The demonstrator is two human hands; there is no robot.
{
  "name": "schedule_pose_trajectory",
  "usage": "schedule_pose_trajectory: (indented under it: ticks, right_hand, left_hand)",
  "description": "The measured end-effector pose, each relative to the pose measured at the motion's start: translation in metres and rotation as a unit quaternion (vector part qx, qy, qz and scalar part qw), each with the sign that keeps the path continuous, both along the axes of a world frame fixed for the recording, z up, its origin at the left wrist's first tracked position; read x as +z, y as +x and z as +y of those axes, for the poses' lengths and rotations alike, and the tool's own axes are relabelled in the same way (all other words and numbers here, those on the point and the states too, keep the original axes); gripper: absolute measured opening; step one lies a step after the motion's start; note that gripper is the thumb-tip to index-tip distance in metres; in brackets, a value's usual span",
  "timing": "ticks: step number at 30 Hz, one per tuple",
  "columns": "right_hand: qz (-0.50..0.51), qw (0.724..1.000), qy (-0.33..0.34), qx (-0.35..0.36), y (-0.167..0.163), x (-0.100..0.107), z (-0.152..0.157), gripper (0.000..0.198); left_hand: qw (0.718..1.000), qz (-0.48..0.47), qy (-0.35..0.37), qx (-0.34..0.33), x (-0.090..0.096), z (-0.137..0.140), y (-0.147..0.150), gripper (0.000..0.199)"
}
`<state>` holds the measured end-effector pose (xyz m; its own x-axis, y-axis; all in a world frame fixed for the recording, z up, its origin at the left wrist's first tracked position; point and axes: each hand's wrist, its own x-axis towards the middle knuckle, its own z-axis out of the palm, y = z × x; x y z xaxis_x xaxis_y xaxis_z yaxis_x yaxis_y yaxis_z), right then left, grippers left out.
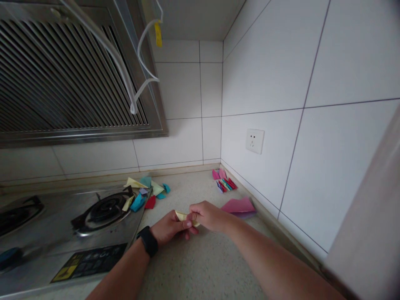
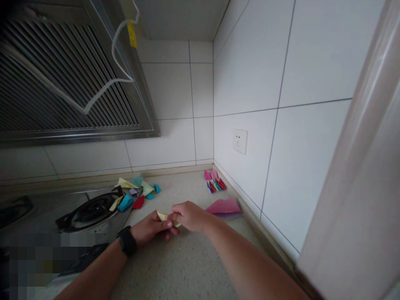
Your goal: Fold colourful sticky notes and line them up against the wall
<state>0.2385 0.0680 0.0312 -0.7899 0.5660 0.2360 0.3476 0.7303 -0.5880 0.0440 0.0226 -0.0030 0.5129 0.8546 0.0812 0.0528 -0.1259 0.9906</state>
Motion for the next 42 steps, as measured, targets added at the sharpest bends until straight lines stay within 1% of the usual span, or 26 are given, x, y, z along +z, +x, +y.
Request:
schedule_pose_trajectory:
  ticks: [2, 5, 9, 13, 16, 18, 21, 24, 28, 32, 37, 42]
  right_hand:
    - [-0.004, 1.000, -0.005, -0.002, 0.000, -0.001, 0.000, 0.031]
    - [-0.010, 1.000, 0.025, -0.010, 0.000, -0.001, 0.001, 0.032]
    - [-0.032, 0.997, 0.072, -0.024, 0.002, 0.000, 0.005, 0.034]
    - [-0.053, 0.991, 0.111, -0.045, 0.006, 0.001, 0.009, 0.036]
    - [-0.050, 0.991, 0.113, -0.055, 0.007, -0.001, 0.009, 0.035]
    - [-0.039, 0.994, 0.084, -0.050, 0.008, -0.001, 0.008, 0.032]
    - [-0.024, 0.999, 0.022, -0.020, 0.008, 0.000, 0.005, 0.030]
    - [-0.018, 1.000, -0.024, 0.002, 0.009, 0.002, 0.003, 0.032]
    - [-0.013, 0.998, -0.068, 0.014, 0.008, 0.003, 0.004, 0.036]
    - [0.006, 0.994, -0.112, 0.012, 0.007, 0.001, 0.007, 0.038]
    - [0.035, 0.975, -0.212, 0.053, 0.005, -0.001, 0.011, 0.040]
    - [0.037, 0.945, -0.299, 0.127, 0.004, 0.001, 0.009, 0.042]
  left_hand:
    - [1.000, 0.015, 0.004, -0.008, 0.002, -0.001, -0.001, 0.039]
    - [1.000, 0.024, -0.001, -0.005, 0.006, -0.003, 0.000, 0.040]
    - [0.998, 0.047, -0.015, 0.025, 0.007, -0.003, 0.002, 0.045]
    - [0.997, 0.047, -0.002, 0.058, 0.005, -0.001, 0.004, 0.047]
    - [0.996, 0.047, -0.006, 0.072, 0.003, 0.001, 0.004, 0.049]
    - [0.996, 0.056, -0.007, 0.071, 0.002, 0.001, 0.004, 0.050]
    - [0.995, 0.075, -0.001, 0.069, 0.004, 0.000, 0.004, 0.051]
    - [0.994, 0.086, 0.009, 0.068, 0.006, -0.002, 0.005, 0.052]
    - [0.996, 0.068, 0.002, 0.055, 0.008, -0.004, 0.005, 0.052]
    - [0.997, 0.046, -0.011, 0.063, 0.008, -0.003, 0.004, 0.050]
    - [0.999, 0.015, -0.005, 0.039, 0.003, 0.000, -0.001, 0.048]
    - [1.000, 0.008, 0.008, 0.022, 0.000, -0.002, -0.001, 0.050]
